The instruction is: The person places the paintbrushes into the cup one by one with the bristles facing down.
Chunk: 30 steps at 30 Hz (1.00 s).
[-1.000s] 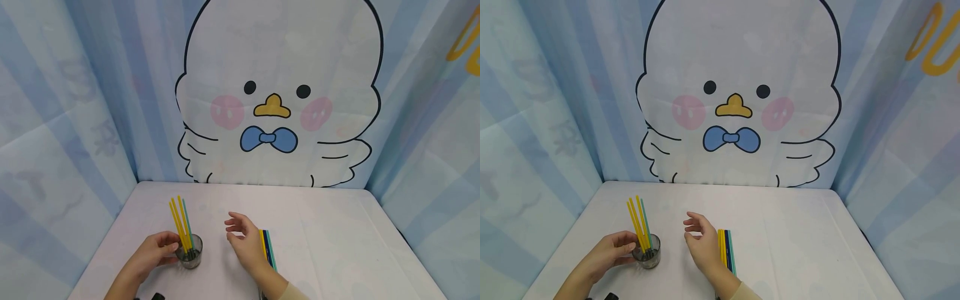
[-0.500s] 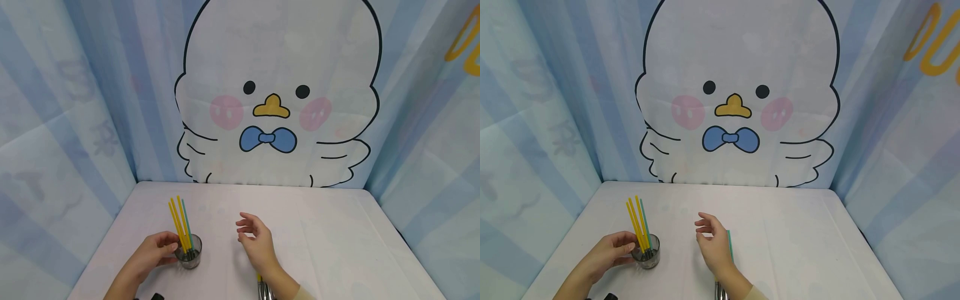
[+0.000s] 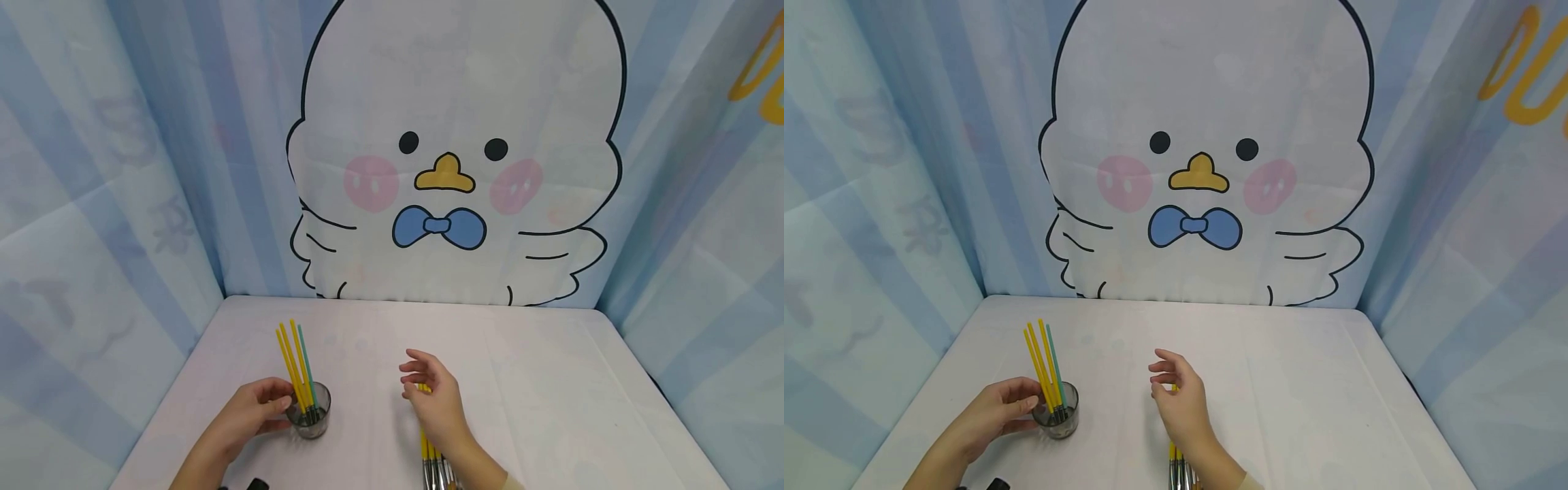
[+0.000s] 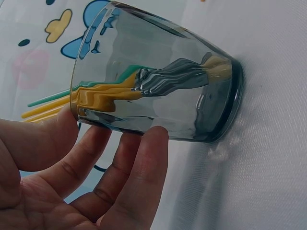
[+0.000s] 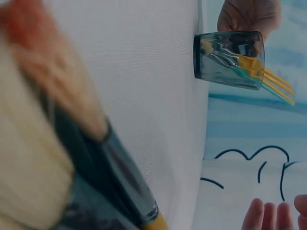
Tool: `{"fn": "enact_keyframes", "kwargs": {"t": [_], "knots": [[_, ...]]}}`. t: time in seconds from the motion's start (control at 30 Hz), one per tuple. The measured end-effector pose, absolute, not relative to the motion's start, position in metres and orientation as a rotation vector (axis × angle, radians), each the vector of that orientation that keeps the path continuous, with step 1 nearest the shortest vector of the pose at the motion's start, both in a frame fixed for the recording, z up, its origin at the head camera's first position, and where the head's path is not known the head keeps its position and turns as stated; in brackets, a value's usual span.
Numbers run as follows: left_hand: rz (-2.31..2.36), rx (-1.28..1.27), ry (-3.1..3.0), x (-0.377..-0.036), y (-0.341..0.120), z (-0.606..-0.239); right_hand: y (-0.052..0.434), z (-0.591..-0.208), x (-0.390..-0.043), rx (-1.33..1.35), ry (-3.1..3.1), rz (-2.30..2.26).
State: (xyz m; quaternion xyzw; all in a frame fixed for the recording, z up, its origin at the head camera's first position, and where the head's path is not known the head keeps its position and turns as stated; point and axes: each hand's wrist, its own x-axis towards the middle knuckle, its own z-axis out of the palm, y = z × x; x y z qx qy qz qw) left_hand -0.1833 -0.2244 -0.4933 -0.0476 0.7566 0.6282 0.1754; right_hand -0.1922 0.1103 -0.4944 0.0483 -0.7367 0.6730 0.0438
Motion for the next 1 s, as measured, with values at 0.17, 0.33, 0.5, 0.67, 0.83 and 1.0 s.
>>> {"fn": "enact_keyframes", "kwargs": {"t": [0.17, 0.33, 0.5, 0.67, 0.83, 1.0], "knots": [[1.775, -0.137, 2.152, -0.184, -0.224, -0.493, 0.119, -0.495, -0.190, 0.117, -2.270, 2.066], [1.773, -0.169, 2.160, -0.182, -0.221, -0.491, 0.126, -0.494, -0.190, 0.104, -2.300, 2.046], [1.771, -0.160, 2.160, -0.181, -0.221, -0.489, 0.134, -0.491, -0.189, 0.094, -2.322, 2.033], [1.776, -0.144, 2.153, -0.181, -0.222, -0.490, 0.140, -0.489, -0.188, 0.081, -2.329, 2.011], [1.765, -0.161, 2.163, -0.181, -0.222, -0.490, 0.147, -0.489, -0.187, 0.075, -2.356, 1.976], [1.764, -0.170, 2.166, -0.181, -0.221, -0.490, 0.155, -0.491, -0.188, 0.042, -2.376, 1.969]]}}
